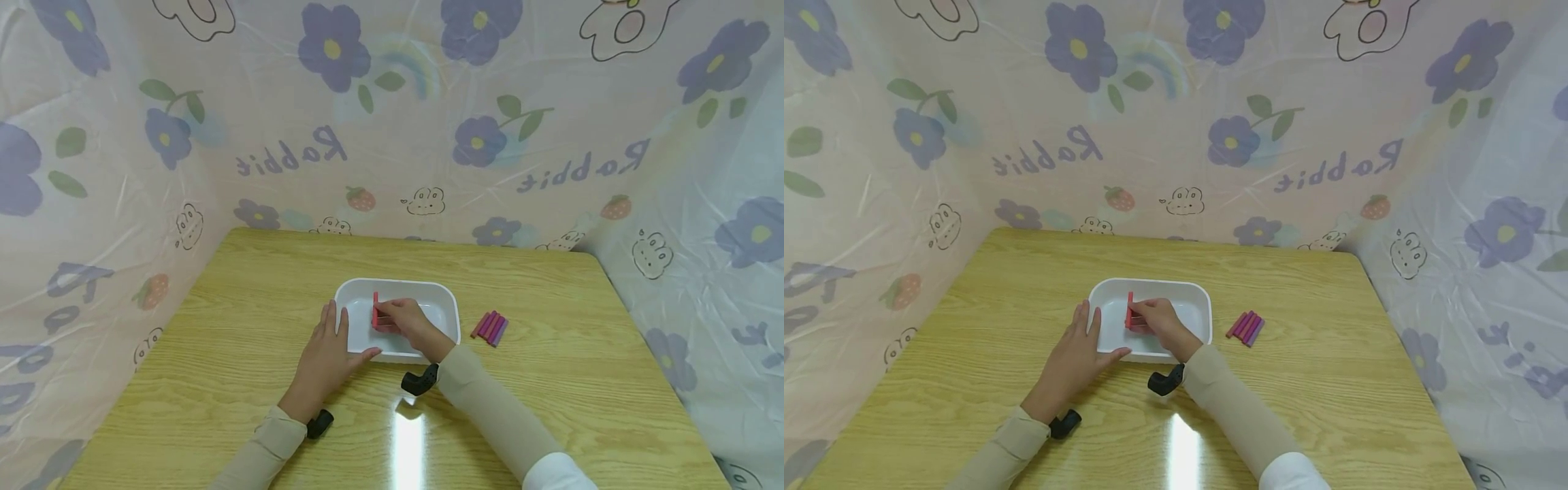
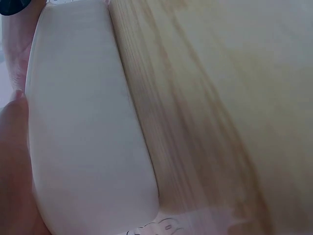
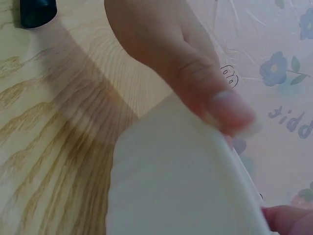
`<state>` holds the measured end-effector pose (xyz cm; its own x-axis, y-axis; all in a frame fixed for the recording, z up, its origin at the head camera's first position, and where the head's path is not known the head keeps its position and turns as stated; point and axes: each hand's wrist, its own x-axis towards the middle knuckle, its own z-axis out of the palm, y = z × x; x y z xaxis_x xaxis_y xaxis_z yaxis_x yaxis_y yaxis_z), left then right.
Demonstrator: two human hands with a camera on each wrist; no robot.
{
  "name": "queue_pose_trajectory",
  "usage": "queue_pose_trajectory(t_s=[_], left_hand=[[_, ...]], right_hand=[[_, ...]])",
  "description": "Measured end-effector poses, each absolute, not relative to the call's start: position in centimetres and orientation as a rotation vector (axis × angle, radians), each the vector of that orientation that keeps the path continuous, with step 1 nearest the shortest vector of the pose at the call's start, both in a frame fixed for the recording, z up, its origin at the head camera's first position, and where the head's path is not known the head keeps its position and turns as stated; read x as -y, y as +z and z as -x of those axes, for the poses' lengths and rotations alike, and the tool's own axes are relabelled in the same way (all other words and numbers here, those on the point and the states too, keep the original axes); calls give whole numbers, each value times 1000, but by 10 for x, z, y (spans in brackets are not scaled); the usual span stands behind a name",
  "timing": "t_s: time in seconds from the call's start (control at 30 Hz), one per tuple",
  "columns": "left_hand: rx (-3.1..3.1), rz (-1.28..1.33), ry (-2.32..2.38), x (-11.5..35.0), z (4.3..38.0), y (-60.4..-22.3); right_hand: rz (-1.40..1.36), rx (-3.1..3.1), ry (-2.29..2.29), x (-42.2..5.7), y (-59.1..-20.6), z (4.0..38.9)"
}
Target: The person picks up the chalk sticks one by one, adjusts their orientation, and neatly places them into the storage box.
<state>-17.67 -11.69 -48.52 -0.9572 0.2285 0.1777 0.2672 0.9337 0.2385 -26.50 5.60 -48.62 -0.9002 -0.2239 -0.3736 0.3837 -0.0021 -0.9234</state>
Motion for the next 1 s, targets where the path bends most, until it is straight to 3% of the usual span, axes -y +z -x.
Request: queue_pose_trajectory(t_s=[1.0], left_hand=[[2930,377,-437,118,178,-490]], right_hand=[[-175,-2034,-1791,-55,-492,261]])
